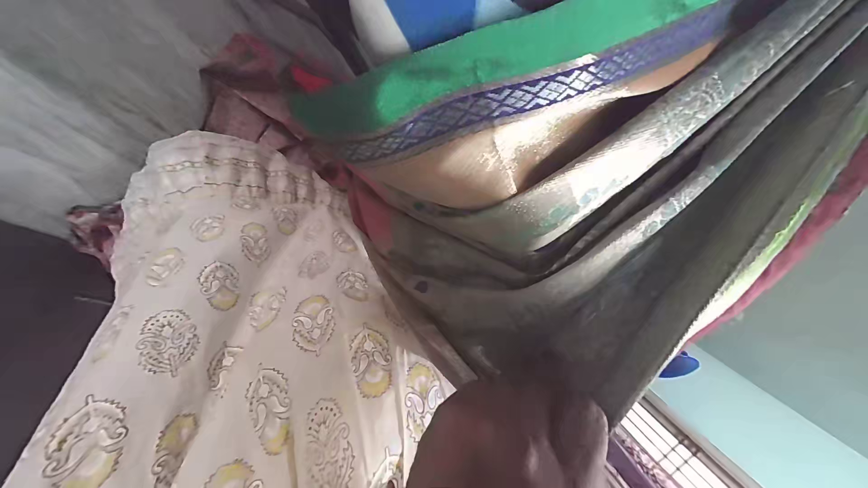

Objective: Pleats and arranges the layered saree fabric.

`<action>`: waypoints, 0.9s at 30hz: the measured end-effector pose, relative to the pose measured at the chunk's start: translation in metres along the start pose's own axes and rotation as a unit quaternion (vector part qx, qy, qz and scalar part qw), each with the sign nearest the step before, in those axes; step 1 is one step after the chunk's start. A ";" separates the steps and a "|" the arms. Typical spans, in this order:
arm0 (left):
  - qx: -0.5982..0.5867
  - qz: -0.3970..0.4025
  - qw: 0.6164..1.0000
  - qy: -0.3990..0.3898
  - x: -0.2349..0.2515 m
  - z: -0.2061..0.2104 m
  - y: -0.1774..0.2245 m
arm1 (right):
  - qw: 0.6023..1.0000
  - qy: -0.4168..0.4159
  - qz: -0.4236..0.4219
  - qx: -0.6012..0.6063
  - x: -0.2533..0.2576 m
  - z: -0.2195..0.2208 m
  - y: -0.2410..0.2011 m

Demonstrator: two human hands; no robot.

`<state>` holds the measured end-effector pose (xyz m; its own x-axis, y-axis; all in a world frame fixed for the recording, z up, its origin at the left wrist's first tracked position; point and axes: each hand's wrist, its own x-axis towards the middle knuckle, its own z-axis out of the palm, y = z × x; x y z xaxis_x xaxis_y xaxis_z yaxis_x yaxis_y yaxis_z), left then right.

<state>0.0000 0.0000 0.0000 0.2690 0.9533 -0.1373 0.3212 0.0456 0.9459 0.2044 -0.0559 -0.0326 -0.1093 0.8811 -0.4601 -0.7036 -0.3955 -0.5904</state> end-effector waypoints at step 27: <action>0.015 -0.005 0.999 0.037 -0.005 0.020 -0.046 | 0.997 -0.024 0.073 -0.028 0.036 0.045 0.001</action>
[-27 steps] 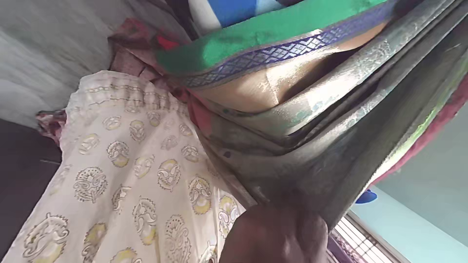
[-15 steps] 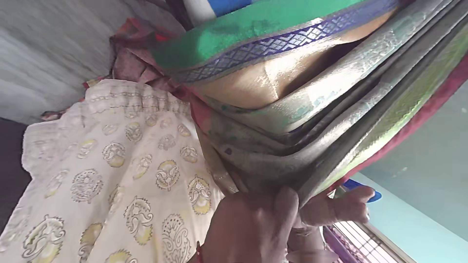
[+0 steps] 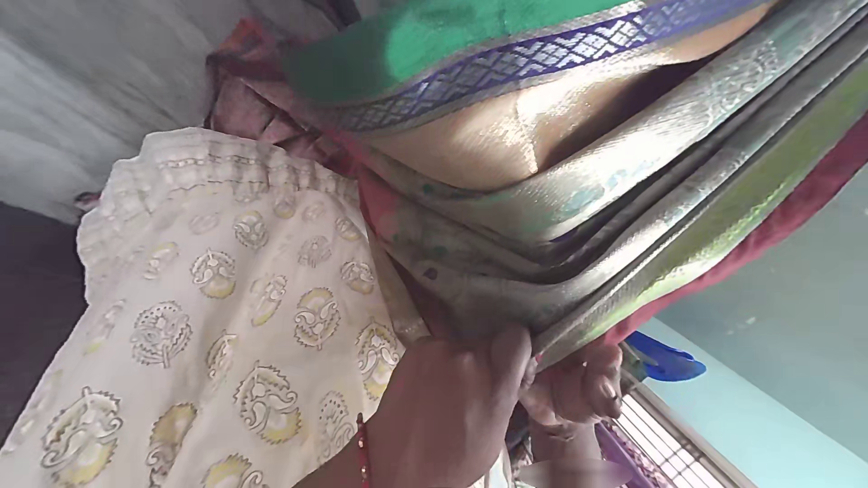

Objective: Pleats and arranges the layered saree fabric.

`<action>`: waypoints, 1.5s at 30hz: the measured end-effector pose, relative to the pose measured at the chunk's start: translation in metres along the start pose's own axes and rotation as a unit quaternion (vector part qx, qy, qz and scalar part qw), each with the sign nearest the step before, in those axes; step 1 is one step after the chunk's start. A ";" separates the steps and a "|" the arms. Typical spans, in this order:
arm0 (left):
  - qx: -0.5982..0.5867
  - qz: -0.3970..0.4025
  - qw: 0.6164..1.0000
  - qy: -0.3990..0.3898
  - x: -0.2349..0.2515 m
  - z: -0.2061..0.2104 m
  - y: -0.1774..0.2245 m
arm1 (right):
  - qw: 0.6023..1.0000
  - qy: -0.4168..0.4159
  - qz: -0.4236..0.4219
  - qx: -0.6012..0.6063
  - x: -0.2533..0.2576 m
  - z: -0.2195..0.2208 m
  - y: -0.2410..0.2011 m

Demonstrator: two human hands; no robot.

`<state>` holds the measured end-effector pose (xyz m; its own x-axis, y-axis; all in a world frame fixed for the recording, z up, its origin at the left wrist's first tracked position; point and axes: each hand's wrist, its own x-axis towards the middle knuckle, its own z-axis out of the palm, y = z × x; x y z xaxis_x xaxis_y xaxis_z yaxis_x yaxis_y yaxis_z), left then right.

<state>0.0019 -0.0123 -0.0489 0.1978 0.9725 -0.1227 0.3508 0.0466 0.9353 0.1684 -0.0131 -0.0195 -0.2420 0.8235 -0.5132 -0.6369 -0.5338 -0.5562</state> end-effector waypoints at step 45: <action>-0.019 0.050 0.997 0.058 -0.004 0.010 -0.049 | 0.921 0.349 -0.039 -0.168 0.013 0.047 0.016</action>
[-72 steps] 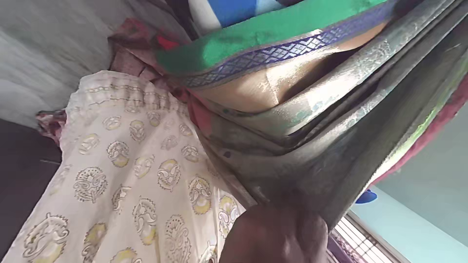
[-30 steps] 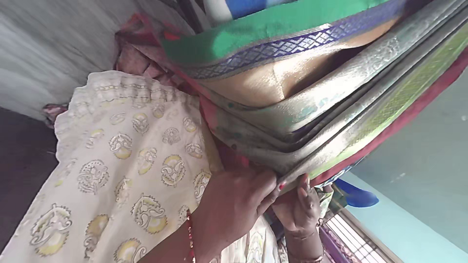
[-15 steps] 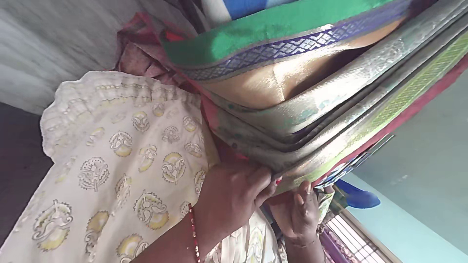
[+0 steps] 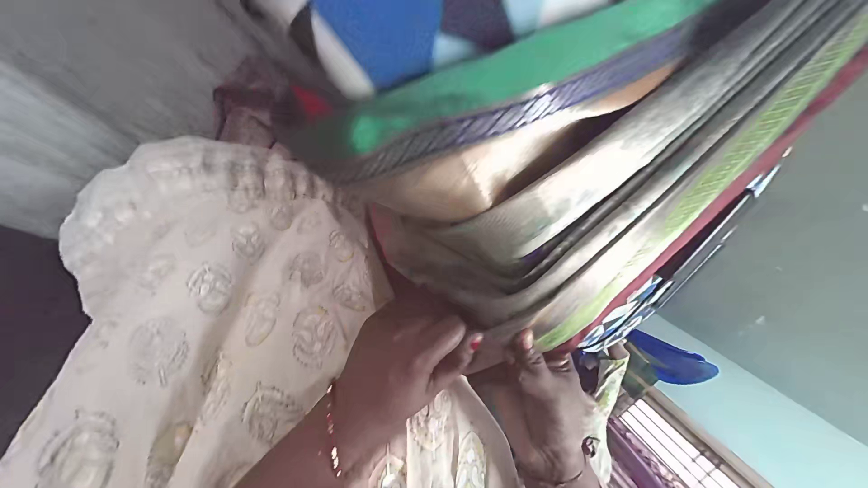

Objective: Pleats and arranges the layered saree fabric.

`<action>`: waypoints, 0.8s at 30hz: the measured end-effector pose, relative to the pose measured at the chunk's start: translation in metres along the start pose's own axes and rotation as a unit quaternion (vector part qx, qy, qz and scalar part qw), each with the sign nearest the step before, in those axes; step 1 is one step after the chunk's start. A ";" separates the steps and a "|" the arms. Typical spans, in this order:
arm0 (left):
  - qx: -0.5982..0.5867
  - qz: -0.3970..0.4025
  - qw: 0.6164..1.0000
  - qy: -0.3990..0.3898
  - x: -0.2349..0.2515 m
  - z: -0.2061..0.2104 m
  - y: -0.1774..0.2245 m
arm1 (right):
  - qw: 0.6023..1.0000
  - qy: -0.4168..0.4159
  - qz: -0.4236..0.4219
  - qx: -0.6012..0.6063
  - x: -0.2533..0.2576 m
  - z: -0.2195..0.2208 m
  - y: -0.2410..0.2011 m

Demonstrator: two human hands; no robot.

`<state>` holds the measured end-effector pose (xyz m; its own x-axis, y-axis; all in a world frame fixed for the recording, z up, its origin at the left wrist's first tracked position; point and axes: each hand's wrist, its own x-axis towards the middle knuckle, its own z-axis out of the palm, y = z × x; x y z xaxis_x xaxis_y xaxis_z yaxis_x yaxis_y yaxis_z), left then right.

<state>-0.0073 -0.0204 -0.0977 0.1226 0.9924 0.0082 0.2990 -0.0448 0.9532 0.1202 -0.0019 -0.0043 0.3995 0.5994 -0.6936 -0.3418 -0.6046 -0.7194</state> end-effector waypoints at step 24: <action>-0.111 -0.142 0.982 -0.049 0.048 -0.018 0.058 | 1.000 -0.004 -0.007 0.005 -0.022 0.004 -0.015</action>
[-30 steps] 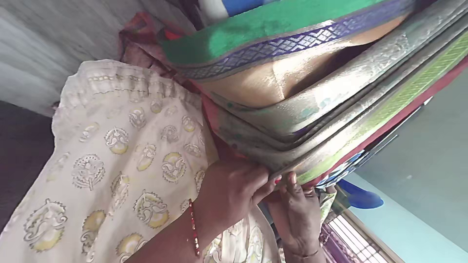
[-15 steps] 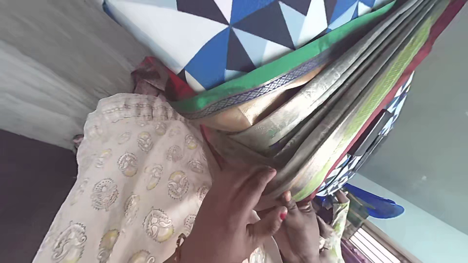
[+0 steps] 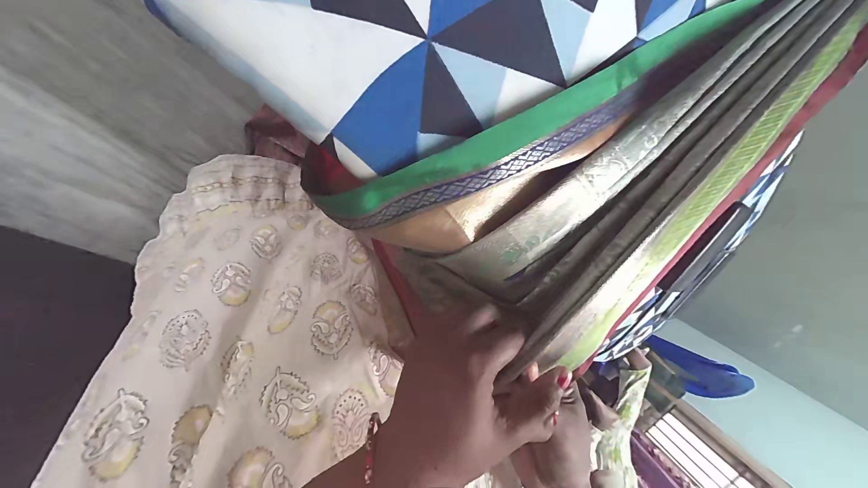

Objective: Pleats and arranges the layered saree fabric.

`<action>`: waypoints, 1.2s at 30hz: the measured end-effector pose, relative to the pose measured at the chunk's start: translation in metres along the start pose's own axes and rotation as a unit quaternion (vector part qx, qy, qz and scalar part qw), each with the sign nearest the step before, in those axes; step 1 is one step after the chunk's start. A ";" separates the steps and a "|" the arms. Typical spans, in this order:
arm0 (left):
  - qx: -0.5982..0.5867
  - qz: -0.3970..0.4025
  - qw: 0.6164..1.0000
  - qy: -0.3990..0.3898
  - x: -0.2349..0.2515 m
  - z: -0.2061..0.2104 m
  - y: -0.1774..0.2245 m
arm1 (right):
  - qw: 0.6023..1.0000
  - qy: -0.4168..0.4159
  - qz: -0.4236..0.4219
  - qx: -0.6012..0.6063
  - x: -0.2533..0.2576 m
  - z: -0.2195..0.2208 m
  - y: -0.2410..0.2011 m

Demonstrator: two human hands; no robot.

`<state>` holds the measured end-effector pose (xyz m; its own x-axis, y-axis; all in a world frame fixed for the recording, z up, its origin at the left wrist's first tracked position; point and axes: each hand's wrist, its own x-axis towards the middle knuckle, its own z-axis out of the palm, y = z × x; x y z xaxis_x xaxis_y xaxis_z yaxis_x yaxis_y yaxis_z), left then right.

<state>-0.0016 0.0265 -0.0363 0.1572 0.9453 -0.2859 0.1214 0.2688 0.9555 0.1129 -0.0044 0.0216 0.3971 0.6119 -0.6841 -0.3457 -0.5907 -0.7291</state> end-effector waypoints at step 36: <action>-0.041 0.055 0.997 -0.024 0.004 -0.001 -0.010 | 1.000 -0.017 -0.002 0.022 0.005 0.002 0.007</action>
<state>-0.0032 0.0273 -0.0468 0.2117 0.9606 -0.1801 0.0203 0.1799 0.9835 0.1112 -0.0043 0.0128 0.3698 0.6317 -0.6813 -0.3810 -0.5657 -0.7313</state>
